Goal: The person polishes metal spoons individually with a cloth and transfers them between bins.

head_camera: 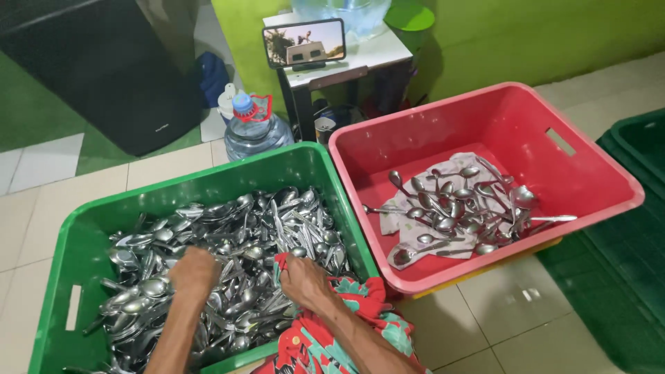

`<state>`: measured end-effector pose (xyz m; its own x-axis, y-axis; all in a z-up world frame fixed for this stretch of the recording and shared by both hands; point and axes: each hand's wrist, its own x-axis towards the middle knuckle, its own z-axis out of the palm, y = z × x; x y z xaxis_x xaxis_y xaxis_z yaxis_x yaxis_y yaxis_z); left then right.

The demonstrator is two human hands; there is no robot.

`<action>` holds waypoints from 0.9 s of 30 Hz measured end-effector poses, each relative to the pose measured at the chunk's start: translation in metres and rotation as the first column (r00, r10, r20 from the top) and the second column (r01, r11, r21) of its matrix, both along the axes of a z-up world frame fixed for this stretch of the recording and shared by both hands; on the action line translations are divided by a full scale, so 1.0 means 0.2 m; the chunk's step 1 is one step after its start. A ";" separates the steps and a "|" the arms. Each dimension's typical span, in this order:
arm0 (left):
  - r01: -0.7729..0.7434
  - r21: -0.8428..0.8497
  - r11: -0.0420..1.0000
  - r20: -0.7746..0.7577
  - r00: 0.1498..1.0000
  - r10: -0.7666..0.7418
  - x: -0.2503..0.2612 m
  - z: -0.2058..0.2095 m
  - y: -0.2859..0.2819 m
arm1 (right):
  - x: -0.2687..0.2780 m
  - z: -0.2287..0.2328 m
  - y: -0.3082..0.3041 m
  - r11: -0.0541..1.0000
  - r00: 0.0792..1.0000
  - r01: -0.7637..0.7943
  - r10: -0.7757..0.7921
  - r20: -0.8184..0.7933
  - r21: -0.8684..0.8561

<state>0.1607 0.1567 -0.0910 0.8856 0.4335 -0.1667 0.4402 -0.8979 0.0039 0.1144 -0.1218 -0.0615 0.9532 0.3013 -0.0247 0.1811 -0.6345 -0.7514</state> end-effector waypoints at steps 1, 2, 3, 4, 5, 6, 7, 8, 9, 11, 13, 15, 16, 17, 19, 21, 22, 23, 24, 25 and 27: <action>-0.047 -0.097 0.994 -0.074 0.996 0.040 -0.06 0.07 0.02 | -0.01 -0.02 0.00 1.000 1.000 -0.013 0.013 -0.003 -0.001; -0.042 -0.092 0.995 -0.072 0.997 0.035 -0.13 0.07 0.02 | -0.01 -0.03 0.00 1.000 1.000 -0.008 0.008 -0.002 0.005; -0.058 -0.154 0.986 -0.093 0.995 0.044 -0.20 0.08 0.03 | 0.00 -0.04 0.00 1.000 1.000 -0.009 0.009 0.008 -0.002; -0.072 -0.213 0.974 -0.112 0.993 0.049 -0.27 0.08 0.04 | 0.01 -0.05 0.00 1.000 1.000 -0.008 0.008 0.020 -0.007; -0.065 -0.205 0.977 -0.108 0.993 0.043 -0.29 0.04 0.04 | 0.02 -0.04 0.01 1.000 1.000 -0.002 0.002 0.024 0.001; -0.064 -0.286 0.956 0.068 0.994 0.087 -0.32 -0.02 0.03 | 0.01 -0.04 0.01 1.000 1.000 -0.008 0.008 0.021 0.009; -0.048 -0.364 0.930 0.237 0.961 0.143 -0.35 -0.08 0.04 | 0.01 -0.05 0.01 1.000 1.000 -0.013 0.013 0.018 0.018; -0.056 -0.371 0.927 0.234 0.960 0.152 -0.38 -0.03 -0.09 | 0.03 -0.07 0.01 1.000 1.000 -0.021 0.021 0.016 0.011; 0.006 -0.588 0.809 0.324 0.918 0.228 -0.40 0.02 -0.20 | 0.04 -0.09 0.01 1.000 1.000 0.007 -0.007 0.016 0.018; 0.081 -0.768 0.635 0.377 0.859 0.347 -0.45 0.09 -0.38 | 0.04 -0.08 -0.01 1.000 1.000 0.015 -0.015 0.011 0.012; 0.133 -0.825 0.550 0.370 0.862 0.347 -0.45 0.13 -0.51 | 0.07 -0.02 -0.05 0.964 0.975 0.209 -0.219 0.041 0.161; 0.168 -0.807 0.566 0.399 0.862 0.313 -0.46 0.11 -0.56 | 0.05 0.13 -0.09 0.948 0.945 0.173 -0.236 0.228 0.266; 0.203 -0.784 0.587 0.428 0.862 0.273 -0.46 0.10 -0.59 | 0.04 0.20 -0.10 0.924 0.877 0.114 -0.266 0.400 0.365; 0.202 -0.787 0.583 0.422 0.865 0.270 -0.46 0.11 -0.61 | 0.05 0.20 -0.10 0.925 0.878 0.121 -0.269 0.396 0.361; 0.260 -0.751 0.607 0.478 0.848 0.229 -0.48 0.14 -0.65 | 0.04 0.21 -0.11 0.921 0.889 0.041 -0.211 0.407 0.388; 0.270 -0.737 0.620 0.480 0.855 0.198 -0.50 0.17 -0.68 | 0.07 0.15 -0.09 0.929 0.915 0.043 -0.184 0.358 0.367; 0.287 -0.715 0.638 0.490 0.856 0.163 -0.50 0.20 -0.69 | 0.09 0.14 -0.07 0.935 0.936 0.043 -0.161 0.314 0.353; 0.289 -0.714 0.637 0.493 0.854 0.165 -0.50 0.20 -0.69 | 0.09 0.15 -0.05 0.935 0.935 0.039 -0.159 0.318 0.352; 0.315 -0.695 0.647 0.506 0.853 0.128 -0.50 0.20 -0.69 | 0.09 0.16 -0.04 0.946 0.901 -0.025 -0.118 0.417 0.322; 0.340 -0.675 0.655 0.517 0.851 0.091 -0.50 0.19 -0.69 | 0.09 0.16 -0.03 0.955 0.857 -0.087 -0.074 0.511 0.285; 0.350 -0.664 0.661 0.516 0.854 0.066 -0.51 0.20 -0.69 | 0.11 0.15 -0.03 0.971 0.863 -0.082 -0.043 0.503 0.225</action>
<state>0.0589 0.0178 -0.0508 0.9723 0.2200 0.0789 0.0601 -0.5617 0.8252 0.1373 -0.1282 -0.0315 0.8102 0.2570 0.5268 0.5829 -0.4468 -0.6786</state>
